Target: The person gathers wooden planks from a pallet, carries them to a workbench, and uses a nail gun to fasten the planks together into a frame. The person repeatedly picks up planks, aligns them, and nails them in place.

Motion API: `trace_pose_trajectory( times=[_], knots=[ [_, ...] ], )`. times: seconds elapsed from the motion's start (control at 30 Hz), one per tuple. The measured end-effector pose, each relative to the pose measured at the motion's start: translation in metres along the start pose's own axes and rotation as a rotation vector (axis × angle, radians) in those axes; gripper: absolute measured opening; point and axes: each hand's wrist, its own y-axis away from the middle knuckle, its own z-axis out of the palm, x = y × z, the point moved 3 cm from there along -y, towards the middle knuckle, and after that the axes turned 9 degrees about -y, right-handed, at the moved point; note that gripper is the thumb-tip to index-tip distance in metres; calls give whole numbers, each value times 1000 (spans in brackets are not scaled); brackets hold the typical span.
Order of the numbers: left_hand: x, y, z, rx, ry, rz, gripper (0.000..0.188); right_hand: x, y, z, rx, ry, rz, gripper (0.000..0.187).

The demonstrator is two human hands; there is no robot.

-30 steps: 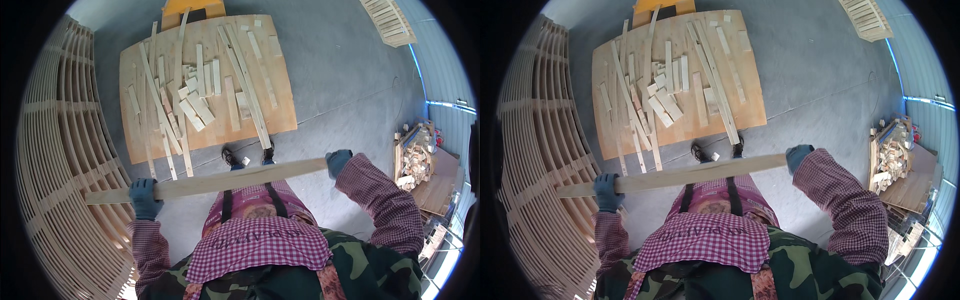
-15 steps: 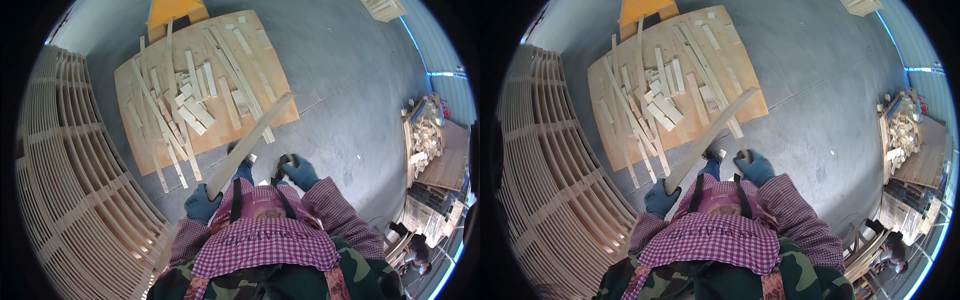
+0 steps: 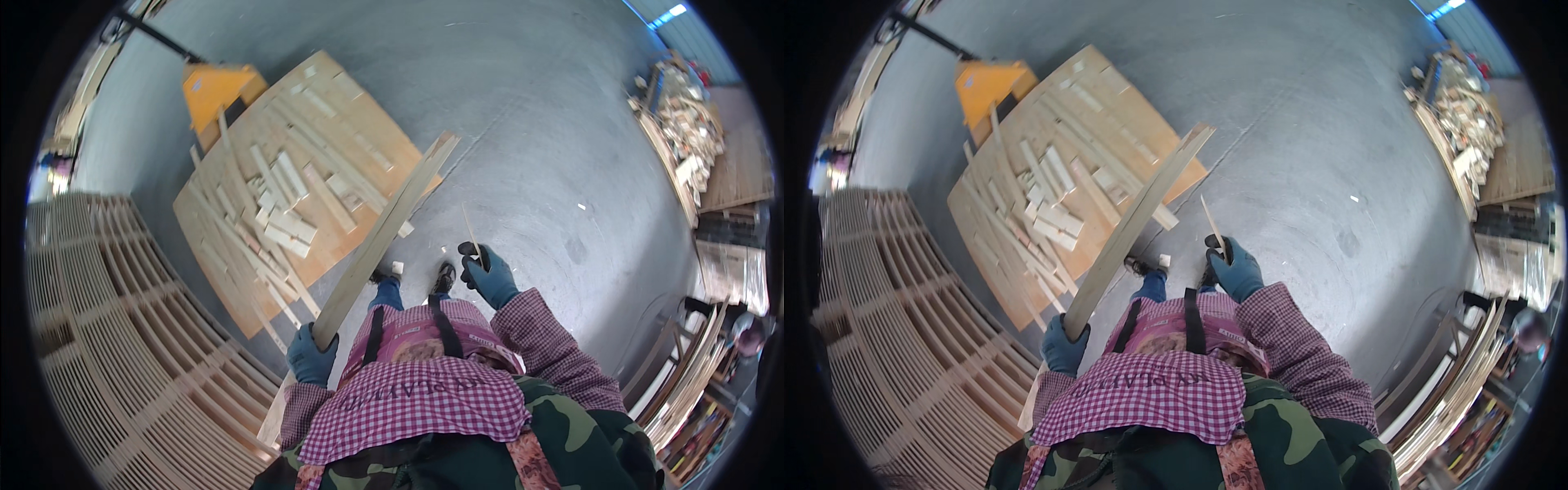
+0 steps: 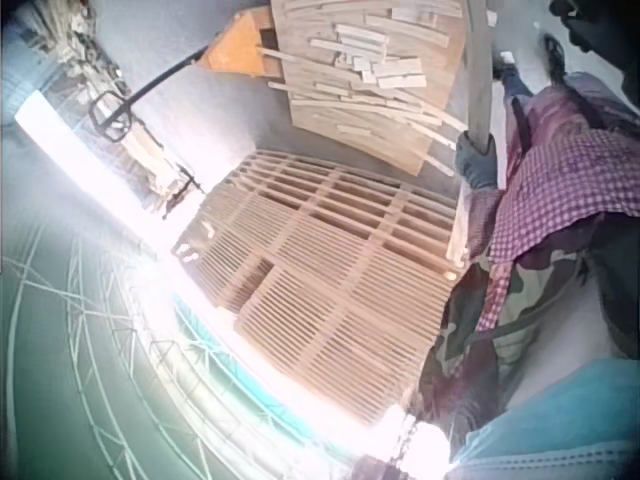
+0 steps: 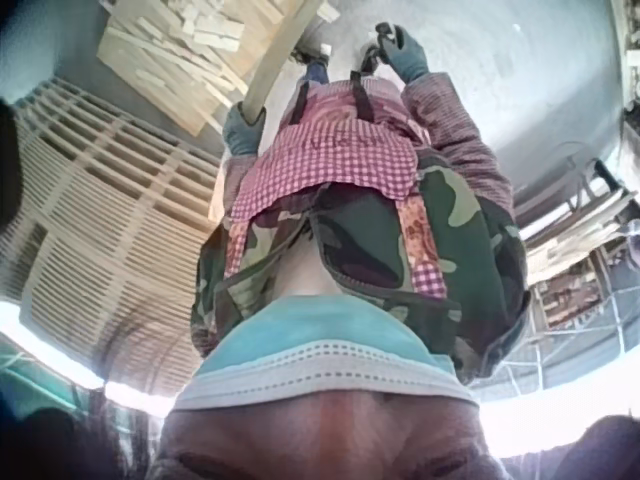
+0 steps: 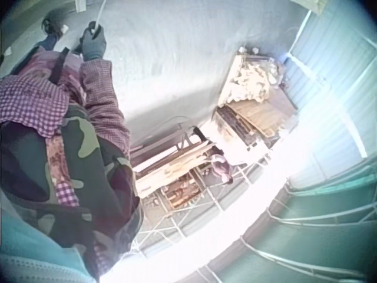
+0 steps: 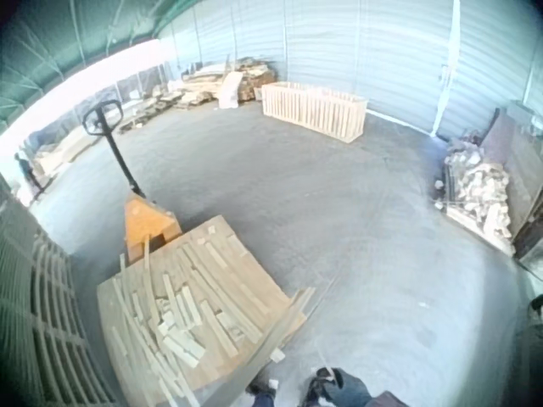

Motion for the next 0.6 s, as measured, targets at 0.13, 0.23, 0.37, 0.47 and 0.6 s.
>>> trace_pose_trajectory(
  times=[0.13,0.23,0.37,0.47,0.6],
  knots=[
    [37,-1,2,51,-31,144,45,10,30,-48,107,-120,-69,27],
    [64,-17,8,31,-23,320,46,8,57,-78,280,-61,-206,28],
    [108,-55,26,59,-76,693,49,-11,96,-114,483,393,-251,36],
    [152,-86,28,-60,-123,896,46,-3,133,-131,588,432,-70,41],
    [242,-109,27,-68,-126,1398,46,49,201,-135,817,323,-30,40]
  ],
)
